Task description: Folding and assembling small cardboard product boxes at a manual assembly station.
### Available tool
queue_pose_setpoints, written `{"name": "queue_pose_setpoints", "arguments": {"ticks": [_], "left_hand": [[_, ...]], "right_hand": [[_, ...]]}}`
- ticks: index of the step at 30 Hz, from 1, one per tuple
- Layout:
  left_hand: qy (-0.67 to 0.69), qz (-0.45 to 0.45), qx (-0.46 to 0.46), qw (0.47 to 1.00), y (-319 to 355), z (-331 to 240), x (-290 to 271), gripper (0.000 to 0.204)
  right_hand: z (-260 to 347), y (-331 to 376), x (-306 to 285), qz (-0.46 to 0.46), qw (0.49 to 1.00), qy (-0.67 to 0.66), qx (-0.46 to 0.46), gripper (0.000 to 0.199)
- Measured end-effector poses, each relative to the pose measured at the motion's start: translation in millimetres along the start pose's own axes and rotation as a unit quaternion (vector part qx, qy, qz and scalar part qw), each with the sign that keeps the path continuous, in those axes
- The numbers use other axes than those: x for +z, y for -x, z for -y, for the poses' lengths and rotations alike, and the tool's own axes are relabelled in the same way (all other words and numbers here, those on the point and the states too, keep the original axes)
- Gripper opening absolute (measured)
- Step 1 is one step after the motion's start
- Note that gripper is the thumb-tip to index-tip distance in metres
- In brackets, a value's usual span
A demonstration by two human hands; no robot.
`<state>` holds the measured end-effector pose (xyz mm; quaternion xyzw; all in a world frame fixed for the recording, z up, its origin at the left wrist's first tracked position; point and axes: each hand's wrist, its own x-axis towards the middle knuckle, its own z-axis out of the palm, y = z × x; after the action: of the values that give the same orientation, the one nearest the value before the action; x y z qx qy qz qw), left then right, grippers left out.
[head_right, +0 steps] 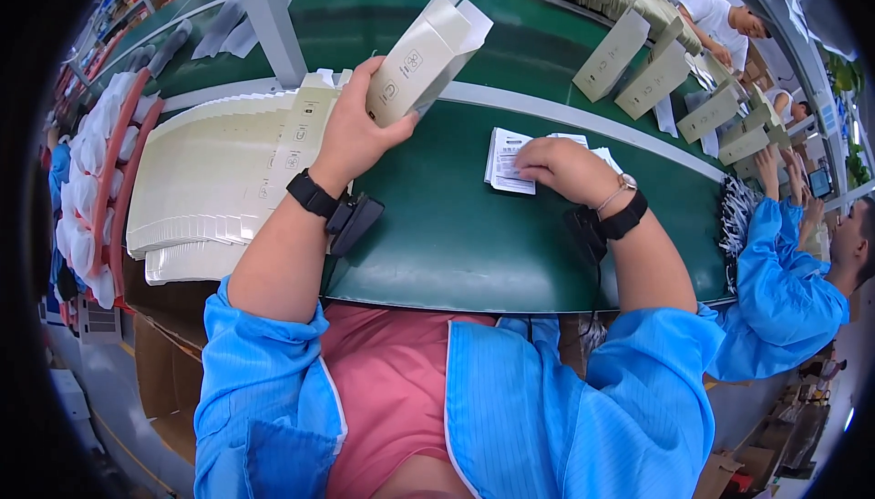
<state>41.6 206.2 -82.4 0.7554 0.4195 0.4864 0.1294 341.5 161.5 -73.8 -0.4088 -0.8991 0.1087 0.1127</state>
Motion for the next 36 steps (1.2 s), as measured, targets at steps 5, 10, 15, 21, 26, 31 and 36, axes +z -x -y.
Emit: {"name": "queue_pose_setpoints", "arguments": {"ticks": [5, 10, 15, 21, 26, 31, 36], "left_hand": [[0.168, 0.078, -0.025, 0.982, 2, 3, 2, 0.077], [0.233, 0.163, -0.021, 0.958, 6, 1, 3, 0.080], [0.137, 0.152, 0.008, 0.979, 4, -3, -4, 0.083], [-0.308, 0.098, -0.104, 0.941, -7, 27, -21, 0.096], [-0.408, 0.128, -0.203, 0.881, -8, 40, -27, 0.108], [-0.349, 0.129, -0.224, 0.901, -16, 40, -41, 0.112], [-0.241, 0.050, -0.196, 0.949, -20, 55, -43, 0.111]], "right_hand": [[37, -14, -47, -0.374, 0.923, 0.010, -0.091, 0.011], [53, -46, -58, -0.403, 0.905, -0.007, -0.140, 0.010], [64, -71, -40, -0.346, 0.926, 0.096, -0.112, 0.013], [-37, -99, -65, -0.488, 0.870, 0.067, -0.027, 0.018], [-119, -101, -49, -0.474, 0.868, 0.123, 0.076, 0.022], [-66, -107, -35, -0.571, 0.759, 0.295, 0.106, 0.045], [11, -105, 23, -0.293, 0.950, -0.082, 0.066, 0.050]]}}
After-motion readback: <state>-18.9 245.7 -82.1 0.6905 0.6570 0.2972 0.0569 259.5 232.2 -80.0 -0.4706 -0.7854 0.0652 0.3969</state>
